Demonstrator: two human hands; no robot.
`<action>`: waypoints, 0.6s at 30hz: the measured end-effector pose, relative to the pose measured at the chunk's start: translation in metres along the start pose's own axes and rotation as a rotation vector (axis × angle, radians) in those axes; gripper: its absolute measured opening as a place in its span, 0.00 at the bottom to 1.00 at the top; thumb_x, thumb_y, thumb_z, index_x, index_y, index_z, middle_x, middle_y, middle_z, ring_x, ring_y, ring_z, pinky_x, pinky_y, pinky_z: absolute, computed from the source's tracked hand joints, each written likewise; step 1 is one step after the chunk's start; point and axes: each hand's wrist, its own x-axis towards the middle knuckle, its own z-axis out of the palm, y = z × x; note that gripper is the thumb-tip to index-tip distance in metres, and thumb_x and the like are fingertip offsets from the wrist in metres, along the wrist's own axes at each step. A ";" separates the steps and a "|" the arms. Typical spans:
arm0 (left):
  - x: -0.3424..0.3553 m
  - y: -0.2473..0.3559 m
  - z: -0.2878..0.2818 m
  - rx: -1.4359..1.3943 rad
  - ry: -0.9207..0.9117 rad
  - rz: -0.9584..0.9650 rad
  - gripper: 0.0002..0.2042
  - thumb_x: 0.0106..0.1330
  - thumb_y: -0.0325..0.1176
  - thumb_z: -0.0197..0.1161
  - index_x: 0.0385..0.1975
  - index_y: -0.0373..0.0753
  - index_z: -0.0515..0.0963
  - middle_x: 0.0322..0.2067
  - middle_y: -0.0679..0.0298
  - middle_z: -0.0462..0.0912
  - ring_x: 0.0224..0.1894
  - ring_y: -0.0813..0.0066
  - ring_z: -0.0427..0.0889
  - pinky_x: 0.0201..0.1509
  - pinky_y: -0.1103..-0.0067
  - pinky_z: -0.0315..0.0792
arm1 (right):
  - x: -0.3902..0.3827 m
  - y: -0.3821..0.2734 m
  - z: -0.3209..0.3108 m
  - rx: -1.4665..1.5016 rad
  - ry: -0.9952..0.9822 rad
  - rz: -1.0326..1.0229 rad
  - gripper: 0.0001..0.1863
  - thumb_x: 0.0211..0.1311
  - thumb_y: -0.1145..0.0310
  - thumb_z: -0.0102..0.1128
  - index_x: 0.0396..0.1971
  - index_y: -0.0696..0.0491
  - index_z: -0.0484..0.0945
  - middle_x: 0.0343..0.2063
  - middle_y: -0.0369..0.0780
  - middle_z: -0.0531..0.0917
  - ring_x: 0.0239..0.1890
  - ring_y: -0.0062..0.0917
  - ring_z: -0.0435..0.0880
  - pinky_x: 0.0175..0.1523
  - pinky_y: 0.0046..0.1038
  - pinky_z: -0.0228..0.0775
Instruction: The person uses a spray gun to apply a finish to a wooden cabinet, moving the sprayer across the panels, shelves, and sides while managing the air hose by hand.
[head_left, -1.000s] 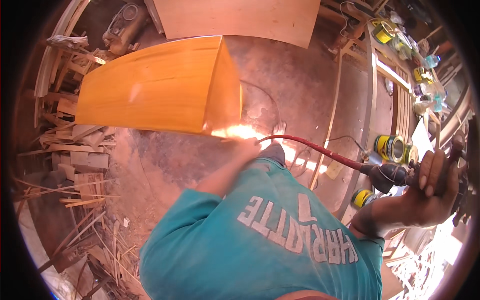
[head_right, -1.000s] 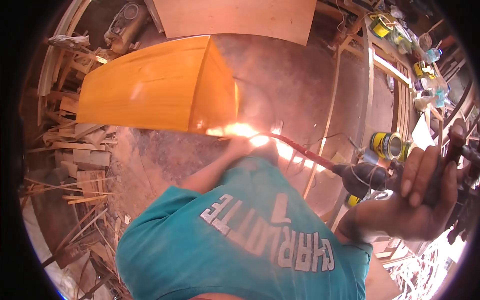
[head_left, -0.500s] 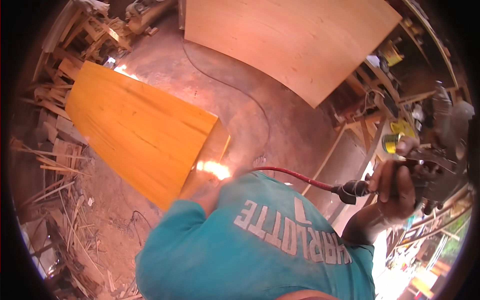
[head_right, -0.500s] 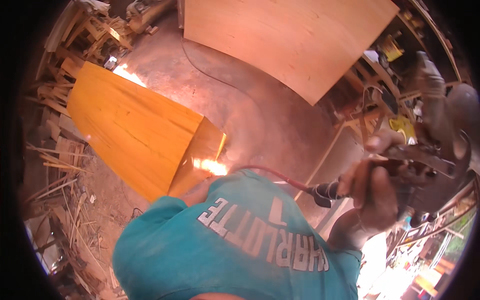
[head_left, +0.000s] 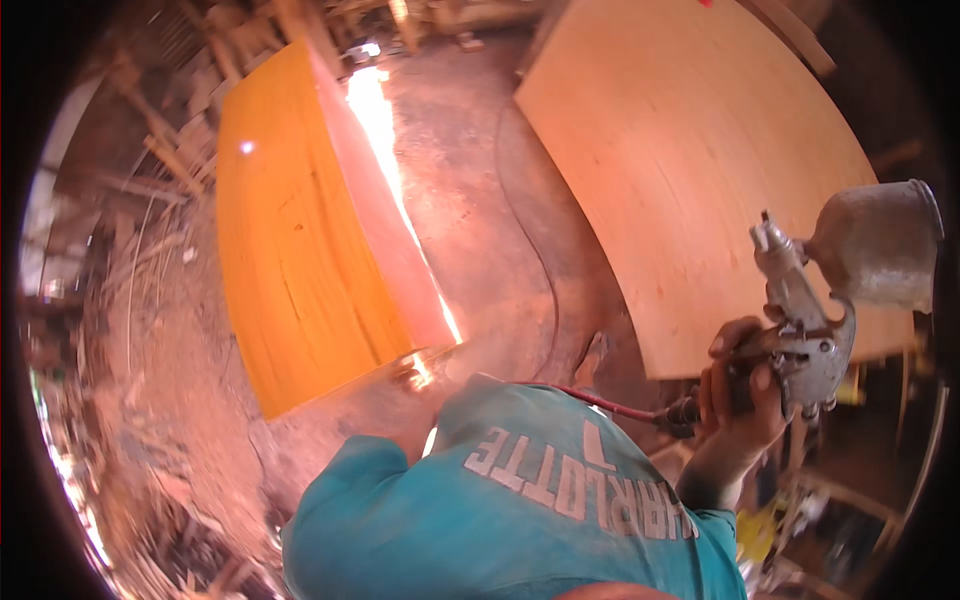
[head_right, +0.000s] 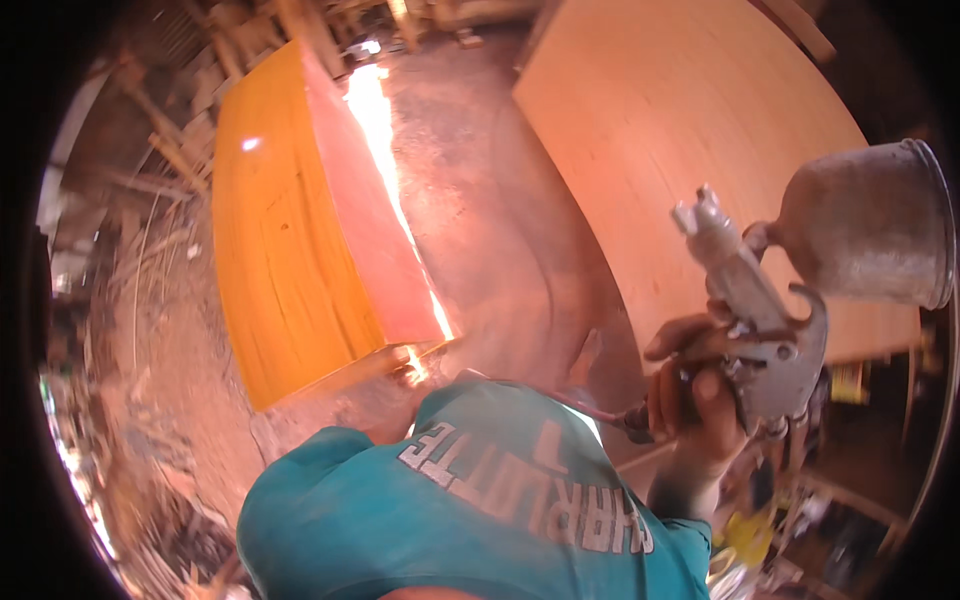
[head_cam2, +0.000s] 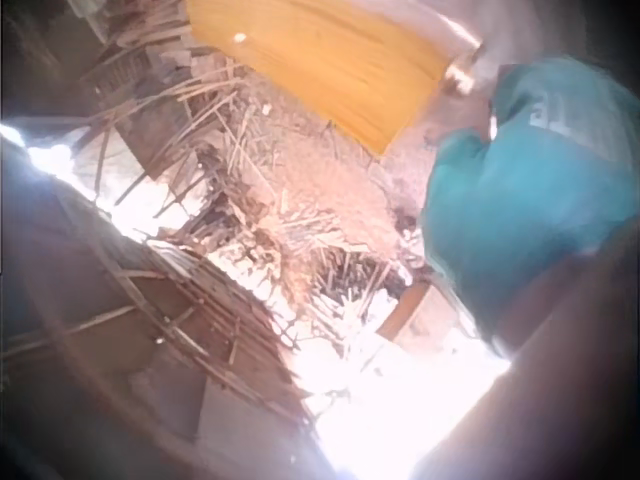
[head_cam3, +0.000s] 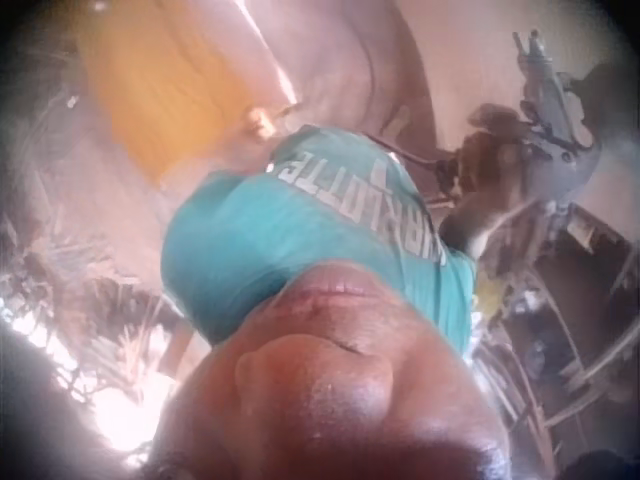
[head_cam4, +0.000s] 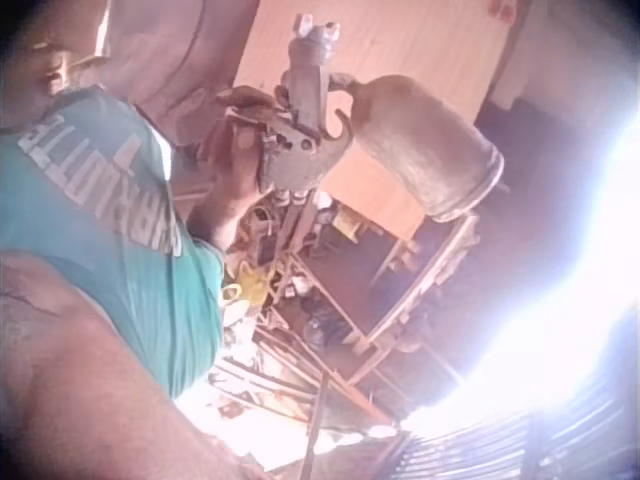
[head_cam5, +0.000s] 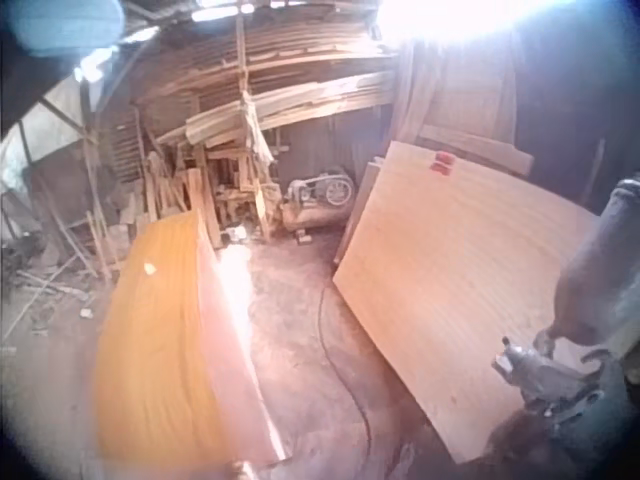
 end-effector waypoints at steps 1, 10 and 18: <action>-0.003 0.012 0.019 -0.087 0.020 -0.029 0.18 0.62 0.37 0.60 0.51 0.40 0.81 0.44 0.52 0.85 0.48 0.60 0.82 0.53 0.70 0.73 | 0.019 0.002 -0.020 0.000 -0.083 0.023 0.31 0.67 0.66 0.56 0.64 0.58 0.54 0.38 0.53 0.74 0.07 0.15 0.60 0.12 0.20 0.62; 0.016 0.088 0.119 -0.109 0.045 -0.024 0.19 0.62 0.37 0.61 0.51 0.38 0.80 0.46 0.52 0.84 0.51 0.54 0.81 0.57 0.67 0.73 | 0.193 -0.025 -0.105 -0.024 -0.420 0.209 0.37 0.49 0.56 0.74 0.48 0.70 0.69 0.36 0.56 0.81 0.12 0.17 0.72 0.17 0.18 0.65; 0.070 0.256 0.065 -0.465 0.226 -0.255 0.14 0.61 0.37 0.62 0.42 0.39 0.85 0.43 0.49 0.84 0.37 0.54 0.86 0.44 0.69 0.79 | 0.348 0.034 -0.114 -0.038 -0.972 0.239 0.40 0.61 0.56 0.65 0.57 0.75 0.59 0.28 0.52 0.81 0.08 0.15 0.68 0.15 0.19 0.66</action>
